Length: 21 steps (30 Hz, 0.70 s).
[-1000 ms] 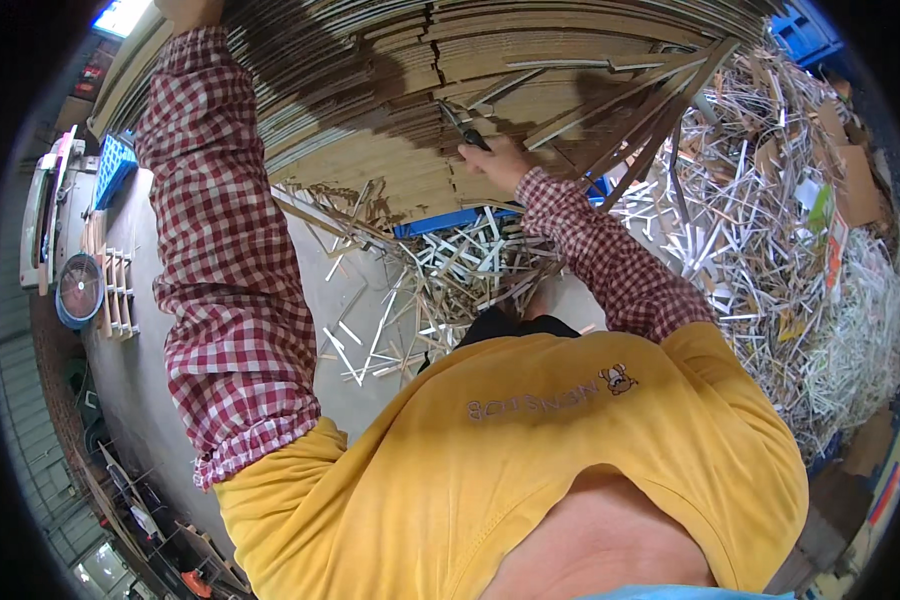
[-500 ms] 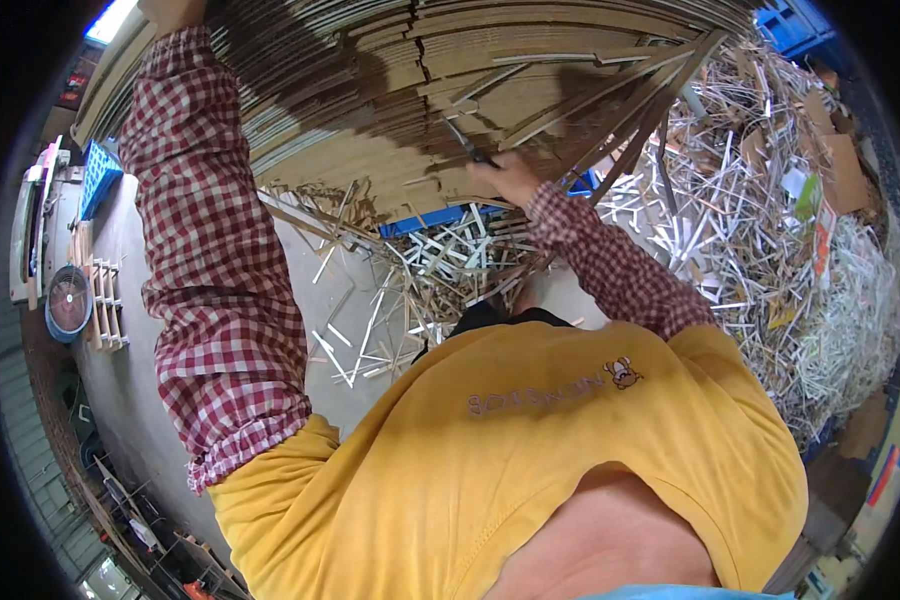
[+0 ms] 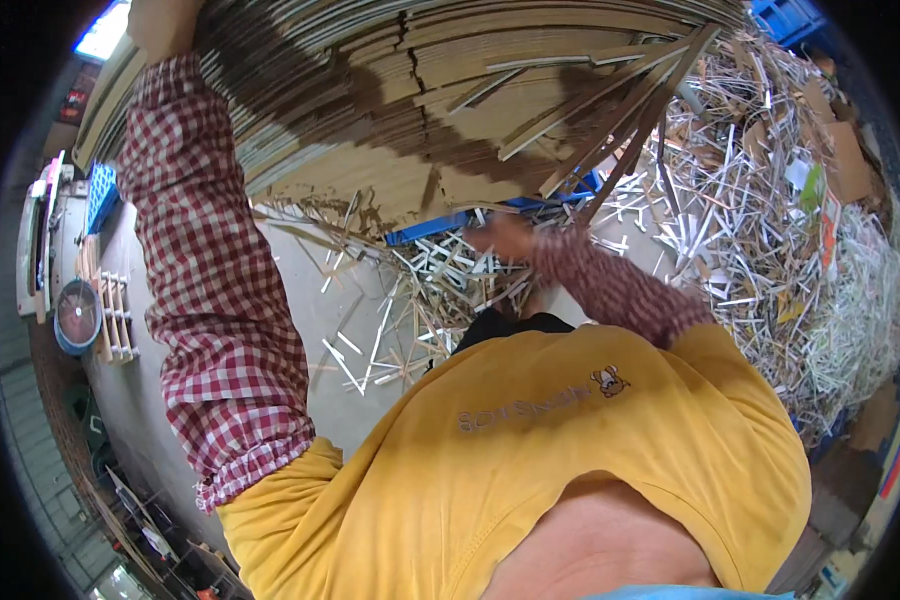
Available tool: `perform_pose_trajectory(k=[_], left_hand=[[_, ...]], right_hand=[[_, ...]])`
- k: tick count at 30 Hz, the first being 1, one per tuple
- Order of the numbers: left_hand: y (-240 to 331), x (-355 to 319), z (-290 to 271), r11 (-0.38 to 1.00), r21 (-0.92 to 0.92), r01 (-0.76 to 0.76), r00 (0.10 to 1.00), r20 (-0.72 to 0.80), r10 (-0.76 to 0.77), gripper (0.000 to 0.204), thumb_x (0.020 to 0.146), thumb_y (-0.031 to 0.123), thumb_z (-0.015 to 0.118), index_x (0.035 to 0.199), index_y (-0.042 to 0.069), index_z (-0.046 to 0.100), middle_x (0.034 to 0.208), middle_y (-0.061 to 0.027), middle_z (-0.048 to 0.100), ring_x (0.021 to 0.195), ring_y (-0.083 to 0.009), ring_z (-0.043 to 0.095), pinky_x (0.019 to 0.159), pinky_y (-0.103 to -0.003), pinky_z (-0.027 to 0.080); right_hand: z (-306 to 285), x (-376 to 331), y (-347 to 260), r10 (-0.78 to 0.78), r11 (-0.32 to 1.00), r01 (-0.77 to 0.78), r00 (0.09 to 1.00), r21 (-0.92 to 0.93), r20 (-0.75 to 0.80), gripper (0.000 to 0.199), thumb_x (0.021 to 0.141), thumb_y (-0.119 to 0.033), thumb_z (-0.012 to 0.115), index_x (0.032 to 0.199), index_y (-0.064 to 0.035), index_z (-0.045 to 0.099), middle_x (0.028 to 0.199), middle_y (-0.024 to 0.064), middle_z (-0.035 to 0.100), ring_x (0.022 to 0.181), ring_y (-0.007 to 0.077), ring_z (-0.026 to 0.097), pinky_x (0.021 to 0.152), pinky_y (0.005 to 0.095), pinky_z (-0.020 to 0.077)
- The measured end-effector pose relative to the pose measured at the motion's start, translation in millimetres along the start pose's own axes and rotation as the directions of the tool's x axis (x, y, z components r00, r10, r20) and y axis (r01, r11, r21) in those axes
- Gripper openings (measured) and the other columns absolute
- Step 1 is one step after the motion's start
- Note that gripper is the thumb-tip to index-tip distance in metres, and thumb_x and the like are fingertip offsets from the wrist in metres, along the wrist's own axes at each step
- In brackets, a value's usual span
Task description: Manually cutting and stripping layers from corrugated cardboard sheets using a hand tool.
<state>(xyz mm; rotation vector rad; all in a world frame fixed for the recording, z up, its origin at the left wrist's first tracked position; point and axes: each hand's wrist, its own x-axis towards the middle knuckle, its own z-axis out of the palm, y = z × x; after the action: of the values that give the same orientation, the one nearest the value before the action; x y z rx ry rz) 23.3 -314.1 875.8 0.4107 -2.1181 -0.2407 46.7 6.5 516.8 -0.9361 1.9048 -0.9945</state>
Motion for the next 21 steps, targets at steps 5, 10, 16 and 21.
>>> perform_pose_trajectory(k=[5, 10, 16, 21], left_hand=[[-18, 12, 9, 0.918, 0.397, -0.025, 0.998, -0.048, 0.048, 0.052, 0.081, 0.052, 0.035, 0.095, 0.011, 0.064, 0.092, -0.0157, 0.062, 0.087, -0.0336, 0.057, 0.076, -0.040, 0.042], [-5, 14, 2, 0.929, 0.348, 0.125, 0.987, 0.048, -0.150, 0.050, 0.081, 0.052, 0.036, 0.100, 0.015, 0.063, 0.098, -0.0127, 0.061, 0.092, -0.0319, 0.056, 0.078, -0.040, 0.042], [1, 12, 0, 0.927, 0.353, 0.129, 0.988, 0.032, -0.150, 0.049, 0.081, 0.050, 0.036, 0.099, 0.013, 0.063, 0.093, -0.0132, 0.062, 0.087, -0.0314, 0.058, 0.076, -0.038, 0.043], [2, 10, -1, 0.930, 0.351, 0.106, 0.993, 0.016, -0.119, 0.047, 0.082, 0.048, 0.038, 0.097, 0.012, 0.065, 0.091, -0.0121, 0.063, 0.087, -0.0309, 0.058, 0.076, -0.038, 0.044]], right_hand=[[-19, -50, 6, 0.036, 0.992, -0.012, 0.983, -0.129, 0.179, 0.046, 0.079, -0.044, 0.054, 0.075, 0.0007, 0.064, 0.059, 0.0113, 0.057, 0.054, 0.0158, 0.053, 0.055, 0.0331, 0.0425], [-108, -37, -17, -0.145, 0.964, 0.225, 0.891, 0.141, -0.431, 0.051, 0.080, -0.046, 0.053, 0.073, 0.0031, 0.064, 0.050, 0.0075, 0.047, 0.044, 0.0134, 0.042, 0.046, 0.0334, 0.0360], [-143, -17, -43, 0.175, 0.982, -0.141, 0.926, 0.126, -0.335, 0.047, 0.079, -0.044, 0.054, 0.074, 0.0020, 0.064, 0.060, 0.0102, 0.053, 0.051, 0.0174, 0.048, 0.053, 0.0352, 0.0411], [-123, -15, -26, 0.129, 0.976, -0.206, 0.819, -0.077, -0.559, 0.043, 0.079, -0.041, 0.054, 0.079, 0.0017, 0.062, 0.062, 0.0110, 0.054, 0.055, 0.0211, 0.052, 0.056, 0.0363, 0.0426]])
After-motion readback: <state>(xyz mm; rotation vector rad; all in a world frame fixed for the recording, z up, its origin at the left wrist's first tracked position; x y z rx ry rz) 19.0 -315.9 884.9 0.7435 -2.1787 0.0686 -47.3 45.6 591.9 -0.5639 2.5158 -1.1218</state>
